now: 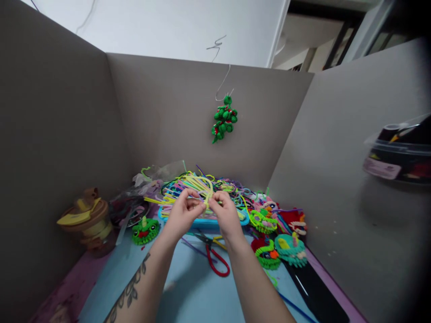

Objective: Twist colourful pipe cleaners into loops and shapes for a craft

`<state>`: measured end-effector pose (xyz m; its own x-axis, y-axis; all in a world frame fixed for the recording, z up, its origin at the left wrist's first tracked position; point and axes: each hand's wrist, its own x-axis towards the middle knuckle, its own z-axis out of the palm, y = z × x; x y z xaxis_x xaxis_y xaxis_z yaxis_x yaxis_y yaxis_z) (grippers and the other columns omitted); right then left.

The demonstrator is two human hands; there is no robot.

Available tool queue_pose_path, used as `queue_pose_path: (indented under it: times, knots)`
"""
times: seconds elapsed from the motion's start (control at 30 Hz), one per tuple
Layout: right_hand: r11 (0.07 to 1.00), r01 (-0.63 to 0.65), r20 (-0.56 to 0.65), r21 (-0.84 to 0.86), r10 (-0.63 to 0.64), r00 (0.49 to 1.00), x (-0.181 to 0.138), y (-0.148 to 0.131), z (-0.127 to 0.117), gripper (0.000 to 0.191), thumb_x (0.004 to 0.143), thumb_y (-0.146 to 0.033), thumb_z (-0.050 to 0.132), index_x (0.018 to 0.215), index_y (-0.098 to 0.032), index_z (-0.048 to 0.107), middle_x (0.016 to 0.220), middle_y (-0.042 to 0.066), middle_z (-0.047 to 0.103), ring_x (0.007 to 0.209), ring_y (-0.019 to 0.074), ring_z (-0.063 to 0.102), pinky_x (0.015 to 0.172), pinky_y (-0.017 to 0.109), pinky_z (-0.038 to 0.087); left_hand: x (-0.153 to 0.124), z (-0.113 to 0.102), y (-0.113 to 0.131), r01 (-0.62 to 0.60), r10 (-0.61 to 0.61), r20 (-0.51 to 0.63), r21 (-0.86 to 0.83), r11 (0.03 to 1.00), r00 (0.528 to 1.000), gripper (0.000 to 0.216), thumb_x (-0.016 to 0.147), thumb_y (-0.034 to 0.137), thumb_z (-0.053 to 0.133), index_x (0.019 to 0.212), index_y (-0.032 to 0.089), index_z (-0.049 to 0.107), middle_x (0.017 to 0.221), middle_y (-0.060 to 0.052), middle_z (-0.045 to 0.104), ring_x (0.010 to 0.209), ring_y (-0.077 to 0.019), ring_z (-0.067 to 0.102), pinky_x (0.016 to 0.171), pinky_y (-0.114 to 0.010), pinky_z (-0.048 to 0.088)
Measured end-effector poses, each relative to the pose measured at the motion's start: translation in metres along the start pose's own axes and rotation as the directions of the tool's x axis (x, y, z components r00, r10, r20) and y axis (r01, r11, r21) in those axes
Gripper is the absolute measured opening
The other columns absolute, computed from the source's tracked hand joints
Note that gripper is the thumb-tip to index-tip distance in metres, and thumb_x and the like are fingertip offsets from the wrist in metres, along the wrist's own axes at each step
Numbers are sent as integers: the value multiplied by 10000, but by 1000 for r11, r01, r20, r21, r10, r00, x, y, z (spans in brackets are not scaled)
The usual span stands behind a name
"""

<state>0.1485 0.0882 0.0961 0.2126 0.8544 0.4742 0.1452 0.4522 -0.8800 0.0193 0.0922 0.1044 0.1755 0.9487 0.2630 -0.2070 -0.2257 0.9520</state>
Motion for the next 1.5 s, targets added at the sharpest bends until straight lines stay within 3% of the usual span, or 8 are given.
queue_pose_path:
  times: [0.13, 0.3, 0.47, 0.6, 0.8, 1.07, 1.37, 1.5]
  knots:
    - [992, -102, 46, 70, 98, 994, 5, 8, -4, 170, 701, -281, 577, 567, -189, 528, 747, 4, 487, 784, 171, 480, 749, 294, 380, 0, -1, -1, 2, -3, 42, 35, 999, 999, 312, 679, 263, 698, 857, 217, 445, 612, 34, 608, 542, -109, 550, 520, -198, 371]
    - [993, -15, 107, -114, 28, 994, 7, 5, -13, 129, 716, -301, 611, 663, -184, 614, 1069, 78, 501, 1054, 236, 475, 881, 351, 363, 1, -4, 0, -25, 22, 37, 76, 997, 999, 288, 708, 257, 676, 874, 211, 445, 626, 30, 612, 548, -103, 545, 524, -192, 365]
    - [938, 124, 141, -323, -81, 987, 4, -1, -17, 102, 748, -242, 591, 659, -197, 609, 1177, 86, 488, 1157, 259, 398, 983, 421, 279, 1, -2, -1, -67, 66, 18, 104, 992, 998, 270, 670, 238, 703, 844, 200, 501, 640, 22, 605, 569, -110, 553, 530, -195, 368]
    - [954, 95, 215, -285, -33, 976, 5, 3, -18, 115, 776, -240, 556, 685, -199, 612, 1213, 79, 482, 1169, 249, 401, 989, 421, 288, 0, 0, -1, -64, 63, 8, 129, 990, 998, 282, 654, 229, 713, 867, 203, 529, 677, 4, 626, 611, -131, 572, 543, -208, 369]
    - [986, 65, 113, -154, -48, 992, 10, 13, -18, 132, 782, -259, 535, 735, -187, 636, 1149, 91, 483, 1111, 229, 464, 960, 372, 347, 0, -1, 5, -181, 259, -209, 331, 926, 943, 308, 614, 214, 731, 889, 194, 594, 888, -15, 632, 505, -76, 462, 512, -218, 353]
    - [994, 14, 31, -112, -11, 999, 3, 0, -11, 144, 748, -282, 602, 648, -180, 615, 1163, 88, 481, 1120, 232, 465, 969, 358, 334, -1, 9, -1, 3, -2, -117, 7, 1000, 993, 447, 614, 272, 746, 986, 180, 516, 672, 5, 649, 593, -133, 592, 559, -227, 418]
    - [988, -57, -115, 143, 74, 991, 13, 12, -25, 189, 722, -321, 632, 851, -186, 664, 949, 58, 625, 946, 207, 546, 855, 340, 399, 2, -2, 8, 3, -35, -218, -146, 989, 975, 423, 577, 283, 776, 863, 210, 474, 591, 73, 605, 498, -71, 528, 531, -179, 368]
    - [979, -119, -18, 168, 124, 992, 14, 9, -27, 194, 689, -349, 660, 787, -184, 686, 831, 40, 640, 854, 196, 548, 775, 316, 409, 2, -4, 12, -27, -10, -203, -180, 983, 979, 415, 590, 282, 766, 855, 223, 452, 635, 59, 629, 502, -66, 519, 502, -166, 337]
